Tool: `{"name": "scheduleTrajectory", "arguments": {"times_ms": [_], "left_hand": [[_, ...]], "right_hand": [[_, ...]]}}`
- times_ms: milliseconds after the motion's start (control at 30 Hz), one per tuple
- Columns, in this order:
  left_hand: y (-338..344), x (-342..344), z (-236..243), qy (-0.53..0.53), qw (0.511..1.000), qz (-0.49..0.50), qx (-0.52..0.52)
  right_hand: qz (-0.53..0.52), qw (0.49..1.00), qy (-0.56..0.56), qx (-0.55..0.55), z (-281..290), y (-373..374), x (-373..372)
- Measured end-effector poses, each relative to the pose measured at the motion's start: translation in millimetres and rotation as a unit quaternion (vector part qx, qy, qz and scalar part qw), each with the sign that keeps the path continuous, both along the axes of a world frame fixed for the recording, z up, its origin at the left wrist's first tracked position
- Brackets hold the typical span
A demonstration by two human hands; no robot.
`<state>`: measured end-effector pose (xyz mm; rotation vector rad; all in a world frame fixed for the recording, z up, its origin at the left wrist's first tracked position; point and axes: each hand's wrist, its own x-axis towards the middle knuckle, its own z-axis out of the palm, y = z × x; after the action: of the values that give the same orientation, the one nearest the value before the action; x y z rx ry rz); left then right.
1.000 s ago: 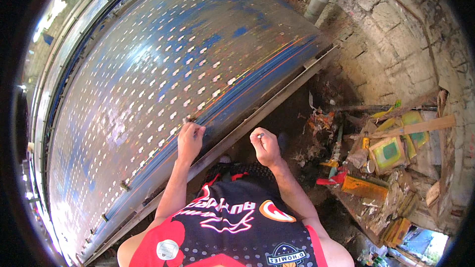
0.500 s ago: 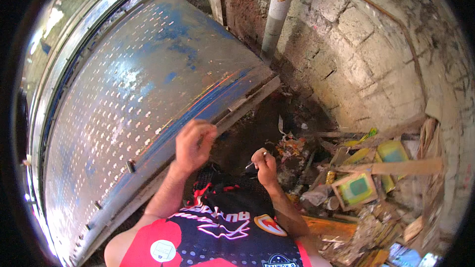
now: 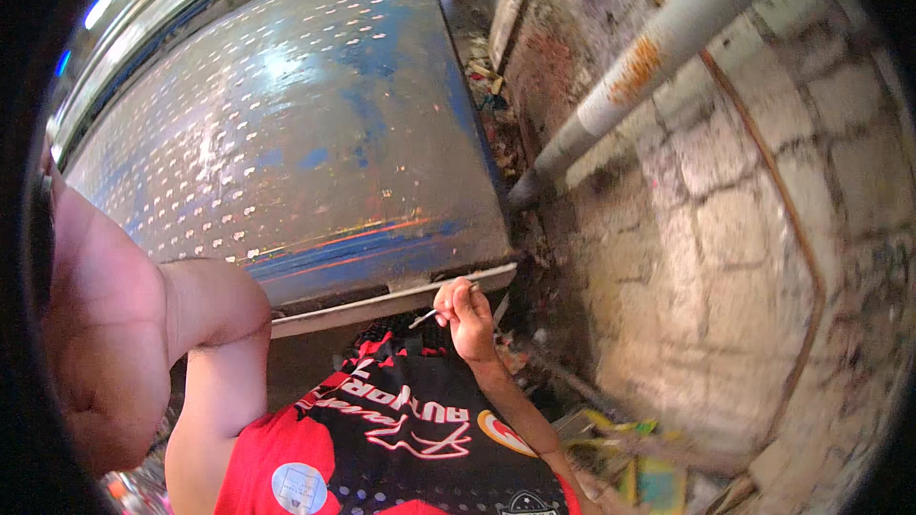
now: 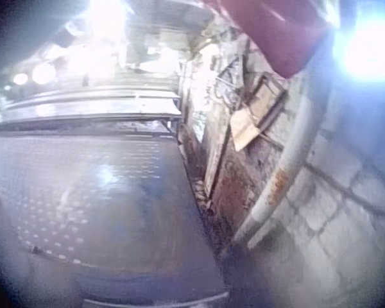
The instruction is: The person uses a small tool to work along the edge of a large curved metal sheet, repeatedly scraping or adjusting the seam. The person moves along the sheet and continues the same action on different sections.
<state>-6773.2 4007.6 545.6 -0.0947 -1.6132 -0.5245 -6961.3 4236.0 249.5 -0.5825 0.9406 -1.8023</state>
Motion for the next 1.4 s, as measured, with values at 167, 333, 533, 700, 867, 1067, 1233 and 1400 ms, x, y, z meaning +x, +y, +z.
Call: {"name": "scheduleTrajectory", "arguments": {"times_ms": [167,333,533,700,867,1067,1233,1400], "left_hand": [[-10,-42,13,0.008,0.997,0.081,0.008],[1,-85,26,-0.001,0.979,0.205,0.009],[46,-154,24,-0.002,0.931,0.366,0.015],[77,-221,38,-0.016,0.887,0.462,0.017],[78,-274,40,-0.006,0.870,0.492,0.029],[59,-290,13,0.019,0.851,0.521,0.064],[44,-286,-45,0.029,0.791,0.583,0.182],[13,-305,-134,0.019,0.758,0.501,0.417]], "right_hand": [[0.079,0.997,0.016,0.007,25,-53,-95],[0.158,0.985,-0.047,0.052,15,-102,-170],[0.331,0.938,-0.089,0.059,-3,-160,-242],[0.465,0.876,-0.122,0.037,39,-194,-286],[0.559,0.825,-0.080,-0.016,64,-208,-295],[0.607,0.790,-0.081,-0.012,73,-229,-293],[0.600,0.797,-0.065,0.006,76,-285,-283],[0.586,0.802,0.073,-0.094,67,-356,-266]]}}
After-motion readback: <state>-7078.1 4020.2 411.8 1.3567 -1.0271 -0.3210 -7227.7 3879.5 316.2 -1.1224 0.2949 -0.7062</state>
